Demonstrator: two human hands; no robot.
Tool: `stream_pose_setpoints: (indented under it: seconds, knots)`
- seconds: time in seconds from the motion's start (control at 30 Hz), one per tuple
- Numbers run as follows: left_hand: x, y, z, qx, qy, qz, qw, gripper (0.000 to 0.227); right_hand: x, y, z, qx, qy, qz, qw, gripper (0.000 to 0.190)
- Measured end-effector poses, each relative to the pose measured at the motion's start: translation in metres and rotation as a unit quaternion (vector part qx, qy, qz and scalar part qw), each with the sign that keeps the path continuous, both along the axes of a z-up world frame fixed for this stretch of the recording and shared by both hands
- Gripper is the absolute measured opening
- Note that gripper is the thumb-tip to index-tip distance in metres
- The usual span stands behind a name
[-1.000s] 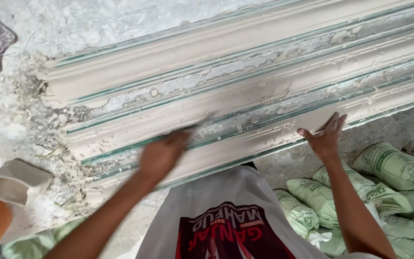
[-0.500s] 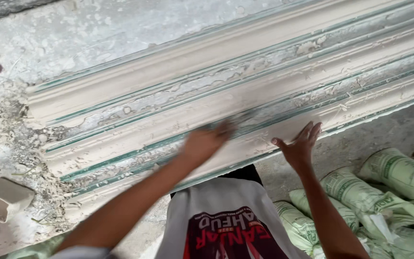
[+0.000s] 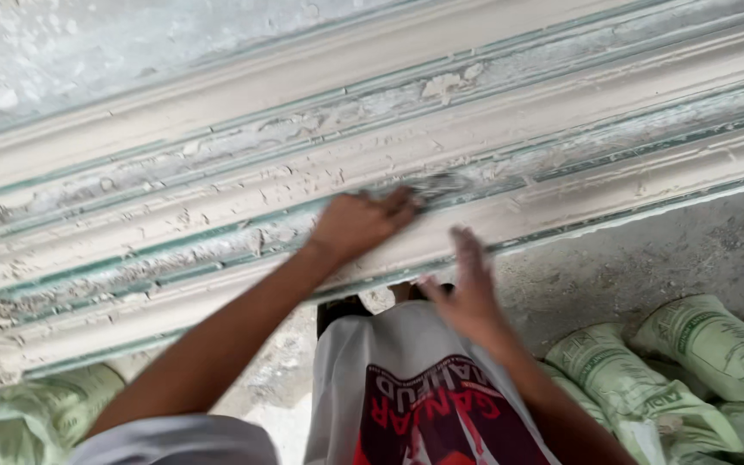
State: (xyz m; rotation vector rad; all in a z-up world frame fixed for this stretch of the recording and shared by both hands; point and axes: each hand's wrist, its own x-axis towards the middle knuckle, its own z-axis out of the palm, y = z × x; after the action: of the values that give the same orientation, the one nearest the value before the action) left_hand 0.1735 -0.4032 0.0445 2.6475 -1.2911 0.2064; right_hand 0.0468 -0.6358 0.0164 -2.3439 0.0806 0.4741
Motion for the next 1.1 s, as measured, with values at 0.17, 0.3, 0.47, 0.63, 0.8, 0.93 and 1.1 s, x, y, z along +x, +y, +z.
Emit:
stream_pose_setpoints:
  seconds: [0.17, 0.3, 0.47, 0.63, 0.8, 0.93, 1.1]
  knots:
    - [-0.02, 0.132, 0.055, 0.199, 0.15, 0.045, 0.967, 0.036, 0.059, -0.159, -0.012, -0.16, -0.078, -0.121, 0.977, 0.107]
    - [0.0, 0.13, 0.036, 0.398, 0.256, 0.0, 0.881, 0.071, 0.105, -0.197, 0.015, -0.148, 0.223, -0.229, 0.936, 0.13]
    - [0.04, -0.068, -0.044, 0.104, 0.103, -0.113, 0.983, 0.041, 0.104, -0.207, -0.003, -0.139, 0.204, -0.218, 0.944, 0.135]
    - [0.047, -0.075, -0.012, 0.101, 0.139, -0.08, 0.982, 0.035, 0.091, -0.205, -0.004, -0.164, 0.138, -0.204, 0.955, 0.137]
    - [0.004, 0.07, -0.002, 0.037, 0.058, -0.041, 0.997, 0.036, 0.078, -0.206, -0.018, -0.137, 0.049, -0.248, 0.958, 0.138]
    - [-0.018, 0.108, 0.018, 0.129, -0.049, -0.03, 0.99, 0.031, 0.072, -0.212, -0.034, -0.131, -0.036, -0.204, 0.97, 0.129]
    - [0.038, -0.087, -0.052, 0.083, -0.061, -0.03, 0.994, 0.025, 0.076, -0.206, -0.027, -0.129, -0.05, -0.207, 0.969, 0.127]
